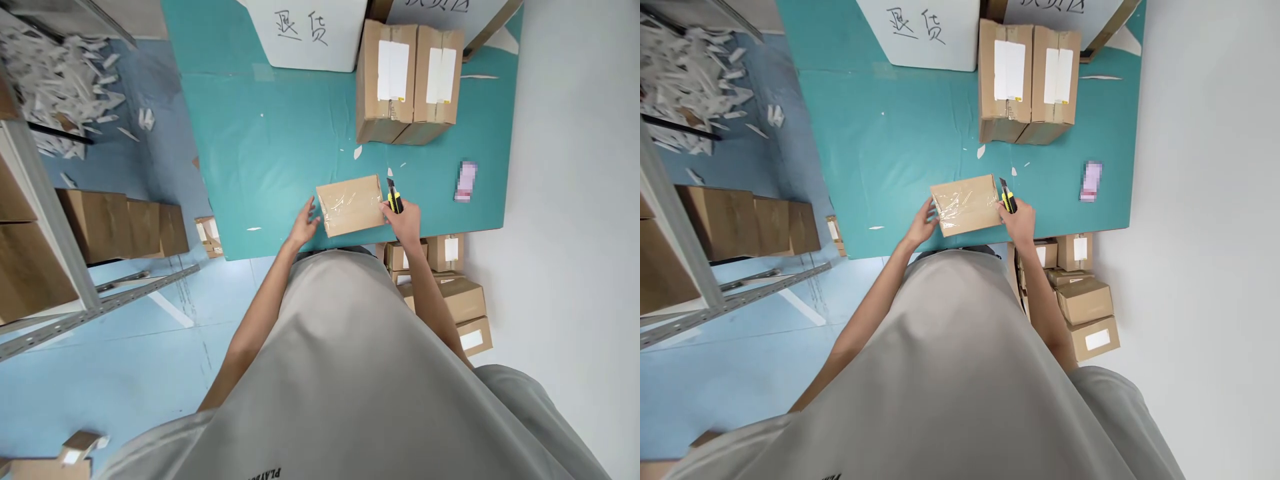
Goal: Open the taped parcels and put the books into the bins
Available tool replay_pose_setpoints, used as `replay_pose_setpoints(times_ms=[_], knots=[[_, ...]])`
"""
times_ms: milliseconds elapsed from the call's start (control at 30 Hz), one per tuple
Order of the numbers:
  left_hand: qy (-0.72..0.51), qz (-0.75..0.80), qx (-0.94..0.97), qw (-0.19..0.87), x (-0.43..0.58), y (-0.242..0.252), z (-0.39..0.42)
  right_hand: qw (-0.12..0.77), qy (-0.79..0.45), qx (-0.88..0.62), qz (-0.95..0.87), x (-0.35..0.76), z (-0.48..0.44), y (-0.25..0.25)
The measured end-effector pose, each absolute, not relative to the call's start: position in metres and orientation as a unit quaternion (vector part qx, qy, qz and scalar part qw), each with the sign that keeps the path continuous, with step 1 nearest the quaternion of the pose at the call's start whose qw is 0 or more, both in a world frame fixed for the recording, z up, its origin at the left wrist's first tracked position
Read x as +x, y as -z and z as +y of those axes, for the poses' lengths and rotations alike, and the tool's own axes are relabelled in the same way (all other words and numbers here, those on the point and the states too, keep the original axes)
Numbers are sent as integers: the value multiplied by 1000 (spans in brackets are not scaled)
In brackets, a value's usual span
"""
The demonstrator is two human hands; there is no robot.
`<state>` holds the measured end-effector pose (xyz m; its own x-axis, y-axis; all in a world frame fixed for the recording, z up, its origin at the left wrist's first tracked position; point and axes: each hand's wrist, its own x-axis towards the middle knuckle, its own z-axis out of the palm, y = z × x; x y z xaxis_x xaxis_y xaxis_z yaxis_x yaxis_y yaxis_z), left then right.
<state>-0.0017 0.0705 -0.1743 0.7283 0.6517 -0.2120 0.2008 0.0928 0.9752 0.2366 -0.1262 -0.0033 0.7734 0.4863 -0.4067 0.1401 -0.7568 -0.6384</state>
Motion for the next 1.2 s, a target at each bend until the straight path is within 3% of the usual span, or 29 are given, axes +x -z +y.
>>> replay_pose_setpoints(times_ms=[267, 367, 600, 1200], knots=[[-163, 300, 699, 628, 25, 79, 115, 115, -194, -938, -265, 212, -118, -22], [-142, 309, 729, 594, 41, 67, 118, 140, -196, -934, -263, 187, -120, -35], [-89, 332, 733, 586, 44, 51, 124, 241, -350, -856, -294, 118, -102, -44], [-79, 365, 647, 665, 55, 59, 137, 97, -316, -879, -343, 123, -51, -52]])
